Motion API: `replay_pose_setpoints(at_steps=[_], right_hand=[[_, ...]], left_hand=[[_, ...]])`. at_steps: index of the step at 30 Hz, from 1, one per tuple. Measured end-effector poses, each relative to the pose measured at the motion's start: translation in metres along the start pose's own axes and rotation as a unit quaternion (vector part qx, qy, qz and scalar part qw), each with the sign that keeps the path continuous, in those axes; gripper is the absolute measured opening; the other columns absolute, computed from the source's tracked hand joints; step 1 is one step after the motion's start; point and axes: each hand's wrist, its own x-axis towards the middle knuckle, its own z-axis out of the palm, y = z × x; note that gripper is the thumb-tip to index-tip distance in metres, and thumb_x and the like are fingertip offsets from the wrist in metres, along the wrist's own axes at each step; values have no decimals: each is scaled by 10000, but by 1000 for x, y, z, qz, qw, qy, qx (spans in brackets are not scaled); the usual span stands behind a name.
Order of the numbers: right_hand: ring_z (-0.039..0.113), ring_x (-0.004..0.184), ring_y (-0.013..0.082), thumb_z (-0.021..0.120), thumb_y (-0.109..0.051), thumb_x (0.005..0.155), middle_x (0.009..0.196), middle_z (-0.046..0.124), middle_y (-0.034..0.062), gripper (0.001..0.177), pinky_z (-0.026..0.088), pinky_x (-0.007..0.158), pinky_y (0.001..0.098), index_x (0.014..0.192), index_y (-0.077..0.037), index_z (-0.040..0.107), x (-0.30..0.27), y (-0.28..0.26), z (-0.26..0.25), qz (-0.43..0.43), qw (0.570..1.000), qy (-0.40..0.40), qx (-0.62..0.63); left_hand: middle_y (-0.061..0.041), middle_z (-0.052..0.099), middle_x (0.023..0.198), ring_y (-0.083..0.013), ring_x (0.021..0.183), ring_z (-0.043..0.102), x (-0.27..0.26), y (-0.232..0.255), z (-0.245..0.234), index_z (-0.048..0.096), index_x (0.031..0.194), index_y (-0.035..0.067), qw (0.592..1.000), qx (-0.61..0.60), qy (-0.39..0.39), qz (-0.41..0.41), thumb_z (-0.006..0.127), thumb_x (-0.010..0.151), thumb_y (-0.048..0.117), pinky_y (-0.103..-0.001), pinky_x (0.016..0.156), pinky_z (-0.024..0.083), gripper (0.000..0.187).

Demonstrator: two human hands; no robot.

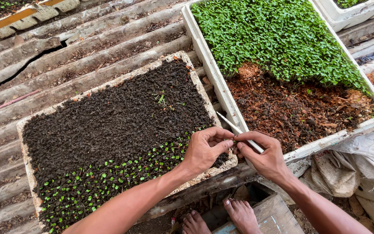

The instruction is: The person thins seedlings in a planting tray by using a pair of tweezers to pull out individual sprouts from the soil and placing them into a separate container or discarding them.

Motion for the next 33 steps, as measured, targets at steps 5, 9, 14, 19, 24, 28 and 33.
replay_pose_setpoints(at_steps=[5, 9, 14, 19, 24, 28, 33], right_hand=[[742, 595, 167, 738, 40, 834, 708, 763, 166, 195, 627, 623, 345, 1018, 27, 800, 0, -7, 1, 27, 999, -4, 29], [751, 564, 183, 747, 42, 828, 709, 764, 176, 181, 627, 596, 338, 997, 34, 810, -2, 0, -1, 38, 998, -20, 46], [739, 580, 189, 771, 13, 823, 721, 766, 172, 199, 627, 598, 340, 1017, 26, 811, 0, -3, 2, 51, 997, -36, 43], [729, 634, 132, 879, -10, 731, 733, 787, 127, 249, 603, 605, 293, 975, -6, 834, 0, 3, 7, 51, 997, -57, 8], [673, 643, 100, 913, -79, 724, 683, 788, 82, 239, 553, 598, 251, 955, -55, 855, 2, -1, 10, 49, 996, -62, -40], [680, 571, 123, 846, -51, 790, 634, 786, 119, 159, 564, 559, 274, 949, -46, 850, 6, -13, 11, 56, 996, -63, -36], [644, 521, 130, 783, -43, 838, 538, 731, 126, 130, 547, 530, 275, 953, -18, 838, 7, -8, 11, 78, 995, -58, 1]], left_hand=[[-131, 761, 901, -102, 747, 707, -2, 2, 0, 742, 1051, -34, 1000, -1, 0, -6, 782, 876, 58, -199, 653, 627, 202], [-132, 759, 882, -106, 738, 705, -4, -1, -4, 737, 1036, -43, 1000, 3, 1, -13, 775, 879, 57, -206, 640, 630, 190], [-143, 756, 862, -116, 724, 714, -9, 0, -7, 734, 1046, -54, 1000, 1, 8, -28, 762, 891, 46, -213, 619, 641, 186], [-154, 747, 847, -128, 728, 721, -11, 4, -9, 730, 1057, -69, 999, -22, 26, -40, 750, 895, 36, -220, 621, 654, 194], [-173, 747, 836, -146, 715, 734, -14, 9, -11, 728, 1054, -76, 998, -25, 33, -38, 744, 900, 31, -234, 611, 665, 188], [-179, 749, 844, -151, 725, 740, -16, 9, -13, 725, 1055, -77, 998, -24, 38, -36, 750, 898, 40, -235, 619, 665, 197], [-192, 758, 851, -160, 735, 750, -19, 3, -16, 723, 1042, -84, 998, -12, 41, -42, 742, 900, 25, -240, 635, 668, 180]])
